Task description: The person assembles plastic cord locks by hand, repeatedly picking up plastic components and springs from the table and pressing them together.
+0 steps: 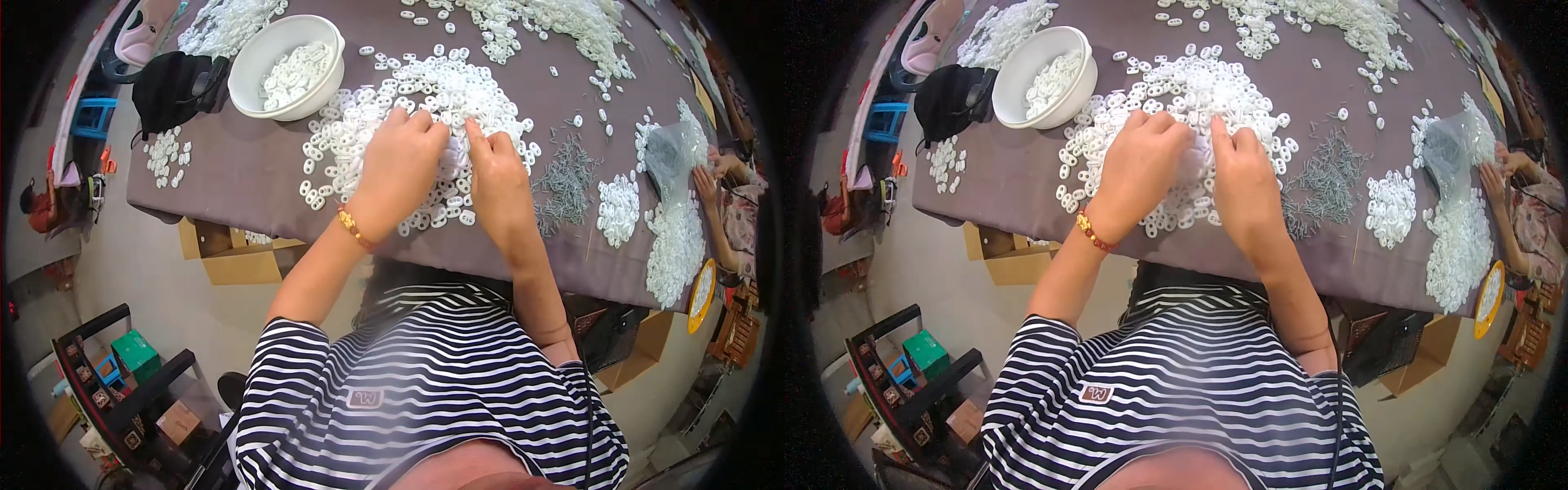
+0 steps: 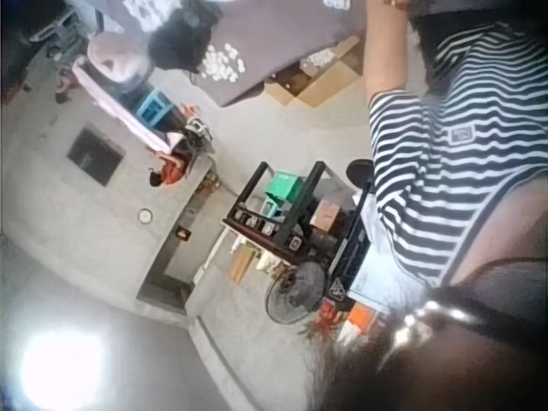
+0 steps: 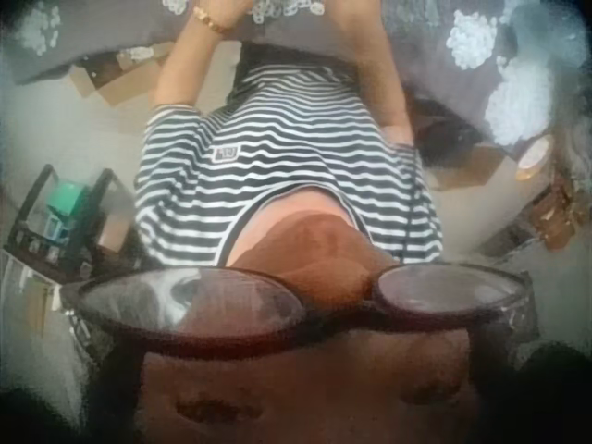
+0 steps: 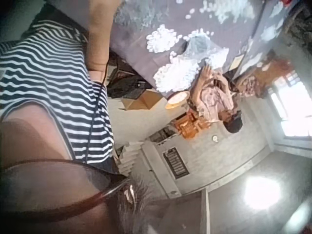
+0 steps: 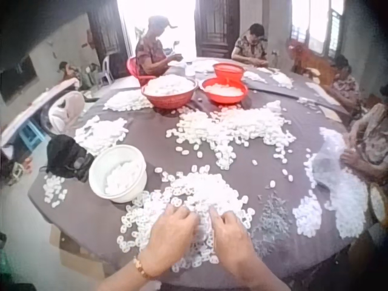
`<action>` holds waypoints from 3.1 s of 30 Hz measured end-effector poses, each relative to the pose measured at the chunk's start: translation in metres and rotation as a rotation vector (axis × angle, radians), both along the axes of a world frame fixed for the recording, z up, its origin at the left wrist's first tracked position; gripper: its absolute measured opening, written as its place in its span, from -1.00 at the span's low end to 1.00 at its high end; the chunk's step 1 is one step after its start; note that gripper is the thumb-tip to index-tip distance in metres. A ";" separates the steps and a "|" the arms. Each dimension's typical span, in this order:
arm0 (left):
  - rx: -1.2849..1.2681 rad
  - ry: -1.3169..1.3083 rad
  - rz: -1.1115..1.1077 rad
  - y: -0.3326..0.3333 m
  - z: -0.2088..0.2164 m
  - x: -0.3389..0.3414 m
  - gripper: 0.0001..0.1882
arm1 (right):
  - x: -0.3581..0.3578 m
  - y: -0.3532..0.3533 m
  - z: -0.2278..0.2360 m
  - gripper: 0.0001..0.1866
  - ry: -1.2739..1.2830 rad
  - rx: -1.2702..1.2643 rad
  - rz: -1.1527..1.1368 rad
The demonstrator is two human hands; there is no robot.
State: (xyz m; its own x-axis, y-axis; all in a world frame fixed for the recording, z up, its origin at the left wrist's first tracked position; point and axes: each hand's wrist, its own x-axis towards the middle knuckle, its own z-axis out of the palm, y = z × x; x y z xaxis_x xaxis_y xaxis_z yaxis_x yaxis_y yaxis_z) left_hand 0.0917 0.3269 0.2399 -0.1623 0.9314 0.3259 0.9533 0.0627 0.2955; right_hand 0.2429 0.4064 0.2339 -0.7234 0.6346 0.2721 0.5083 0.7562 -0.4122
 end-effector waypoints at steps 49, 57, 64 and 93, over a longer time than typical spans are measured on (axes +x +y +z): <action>-0.258 -0.402 -0.222 0.055 0.023 -0.053 -0.69 | 0.015 0.019 0.020 -0.72 0.171 -0.088 0.040; -0.350 0.061 0.261 0.072 0.014 -0.082 -0.55 | 0.021 0.011 0.019 -0.74 0.213 -0.089 0.070; -0.439 -0.316 0.068 0.085 0.006 -0.068 -0.59 | 0.024 0.009 0.012 -0.74 0.182 -0.113 0.064; 0.198 -0.091 0.093 -0.048 0.012 -0.007 -0.53 | 0.018 -0.027 0.020 -0.31 -0.043 -0.236 0.095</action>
